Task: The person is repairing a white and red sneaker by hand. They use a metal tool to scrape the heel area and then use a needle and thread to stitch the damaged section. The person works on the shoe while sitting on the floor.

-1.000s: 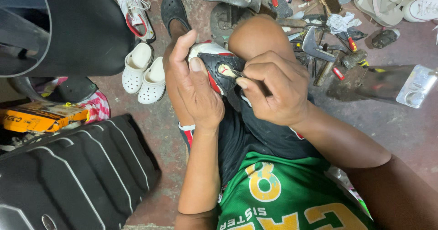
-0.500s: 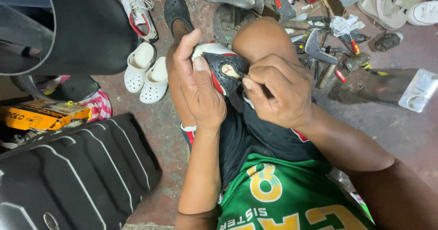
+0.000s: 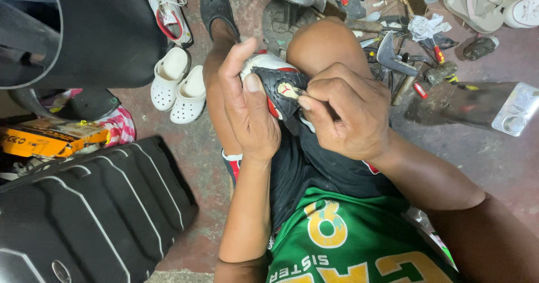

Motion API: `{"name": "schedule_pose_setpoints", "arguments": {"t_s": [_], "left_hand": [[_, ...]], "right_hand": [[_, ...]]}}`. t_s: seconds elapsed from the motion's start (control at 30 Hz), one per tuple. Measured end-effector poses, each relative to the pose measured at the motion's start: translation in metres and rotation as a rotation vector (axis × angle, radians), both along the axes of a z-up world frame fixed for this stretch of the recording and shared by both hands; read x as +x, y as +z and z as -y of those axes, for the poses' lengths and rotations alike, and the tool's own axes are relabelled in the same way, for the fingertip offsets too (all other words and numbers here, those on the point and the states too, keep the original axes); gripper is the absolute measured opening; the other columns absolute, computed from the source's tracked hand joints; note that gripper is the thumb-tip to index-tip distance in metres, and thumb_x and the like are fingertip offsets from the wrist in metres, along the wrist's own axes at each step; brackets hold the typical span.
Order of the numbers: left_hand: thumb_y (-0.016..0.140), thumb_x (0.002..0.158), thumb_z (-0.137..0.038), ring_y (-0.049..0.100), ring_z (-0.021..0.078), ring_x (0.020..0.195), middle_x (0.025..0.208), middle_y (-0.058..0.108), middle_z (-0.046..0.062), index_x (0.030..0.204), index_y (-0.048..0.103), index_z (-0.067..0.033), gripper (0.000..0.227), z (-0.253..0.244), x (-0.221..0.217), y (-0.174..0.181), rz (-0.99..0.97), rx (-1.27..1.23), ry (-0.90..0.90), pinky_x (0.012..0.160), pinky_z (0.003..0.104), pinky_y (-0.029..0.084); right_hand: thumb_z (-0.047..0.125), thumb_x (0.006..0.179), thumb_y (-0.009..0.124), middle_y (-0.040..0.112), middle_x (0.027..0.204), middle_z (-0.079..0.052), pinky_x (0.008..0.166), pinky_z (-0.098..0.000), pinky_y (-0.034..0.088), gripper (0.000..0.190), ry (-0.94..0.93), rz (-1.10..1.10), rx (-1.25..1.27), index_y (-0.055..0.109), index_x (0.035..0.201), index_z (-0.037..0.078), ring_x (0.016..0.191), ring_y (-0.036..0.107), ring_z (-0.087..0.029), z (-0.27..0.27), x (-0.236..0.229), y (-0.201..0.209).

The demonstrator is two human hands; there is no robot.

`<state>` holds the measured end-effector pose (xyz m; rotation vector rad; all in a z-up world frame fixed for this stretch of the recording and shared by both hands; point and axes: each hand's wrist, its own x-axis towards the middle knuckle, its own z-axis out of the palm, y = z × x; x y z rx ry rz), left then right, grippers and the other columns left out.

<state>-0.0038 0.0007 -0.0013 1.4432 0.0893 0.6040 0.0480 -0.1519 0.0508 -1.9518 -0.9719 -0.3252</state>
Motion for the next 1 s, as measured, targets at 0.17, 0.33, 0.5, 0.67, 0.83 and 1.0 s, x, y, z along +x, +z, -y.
{"name": "schedule_pose_setpoints", "arguments": {"t_s": [0.17, 0.33, 0.5, 0.67, 0.83, 1.0], "left_hand": [[0.043, 0.122, -0.024, 0.052, 0.0141, 0.122, 0.141, 0.055, 0.009, 0.146, 0.047, 0.0014, 0.035, 0.0004, 0.0001, -0.0001, -0.013, 0.045, 0.04, 0.112, 0.028, 0.039], [0.042, 0.122, -0.024, 0.053, 0.0135, 0.119, 0.141, 0.055, 0.009, 0.147, 0.047, 0.0008, 0.036, 0.0009, 0.001, 0.0007, -0.013, 0.039, 0.047, 0.11, 0.028, 0.041], [0.042, 0.121, -0.023, 0.052, 0.0135, 0.119, 0.142, 0.054, 0.009, 0.147, 0.047, 0.001, 0.036, 0.0012, -0.0007, -0.0008, -0.005, 0.006, 0.017, 0.11, 0.027, 0.04], [0.042, 0.122, -0.024, 0.053, 0.0134, 0.118, 0.14, 0.056, 0.009, 0.147, 0.047, 0.0006, 0.035, 0.0013, 0.0003, -0.0022, -0.002, -0.01, 0.016, 0.109, 0.028, 0.041], [0.043, 0.122, -0.024, 0.053, 0.0135, 0.116, 0.138, 0.056, 0.009, 0.147, 0.046, 0.001, 0.036, -0.0002, 0.0003, -0.001, -0.012, 0.0, 0.029, 0.107, 0.028, 0.041], [0.042, 0.122, -0.024, 0.051, 0.0139, 0.122, 0.142, 0.054, 0.009, 0.147, 0.046, 0.0009, 0.036, 0.0009, 0.0009, -0.0006, -0.013, 0.041, 0.038, 0.112, 0.028, 0.039]], "right_hand": [[-0.001, 0.098, 0.075, 0.065, 0.093, -0.011, 0.066, -0.0345, 0.052, 0.017, 0.003, -0.062, -0.076, 0.06, 0.103, 0.003, 0.082, 0.069, -0.027, 0.0073, -0.0023, 0.01], [-0.001, 0.098, 0.074, 0.065, 0.094, -0.011, 0.068, -0.0344, 0.054, 0.016, 0.01, -0.052, -0.065, 0.06, 0.104, 0.003, 0.083, 0.07, -0.027, 0.0091, -0.0031, 0.0091], [-0.002, 0.098, 0.075, 0.065, 0.093, -0.011, 0.067, -0.0343, 0.053, 0.016, -0.013, -0.039, -0.033, 0.06, 0.103, 0.003, 0.082, 0.069, -0.027, 0.0065, -0.0031, 0.0034], [-0.001, 0.098, 0.076, 0.065, 0.093, -0.011, 0.068, -0.0346, 0.053, 0.018, 0.001, -0.027, -0.017, 0.059, 0.102, 0.003, 0.082, 0.068, -0.027, 0.0033, -0.0012, 0.0037], [-0.001, 0.097, 0.077, 0.065, 0.092, -0.01, 0.066, -0.0351, 0.052, 0.019, 0.015, -0.033, -0.063, 0.059, 0.102, 0.004, 0.08, 0.068, -0.027, 0.0055, -0.0002, 0.0062], [-0.001, 0.097, 0.076, 0.064, 0.093, -0.009, 0.065, -0.035, 0.052, 0.018, 0.029, -0.026, -0.077, 0.059, 0.103, 0.004, 0.081, 0.068, -0.026, 0.0079, 0.0004, 0.0095]]}}
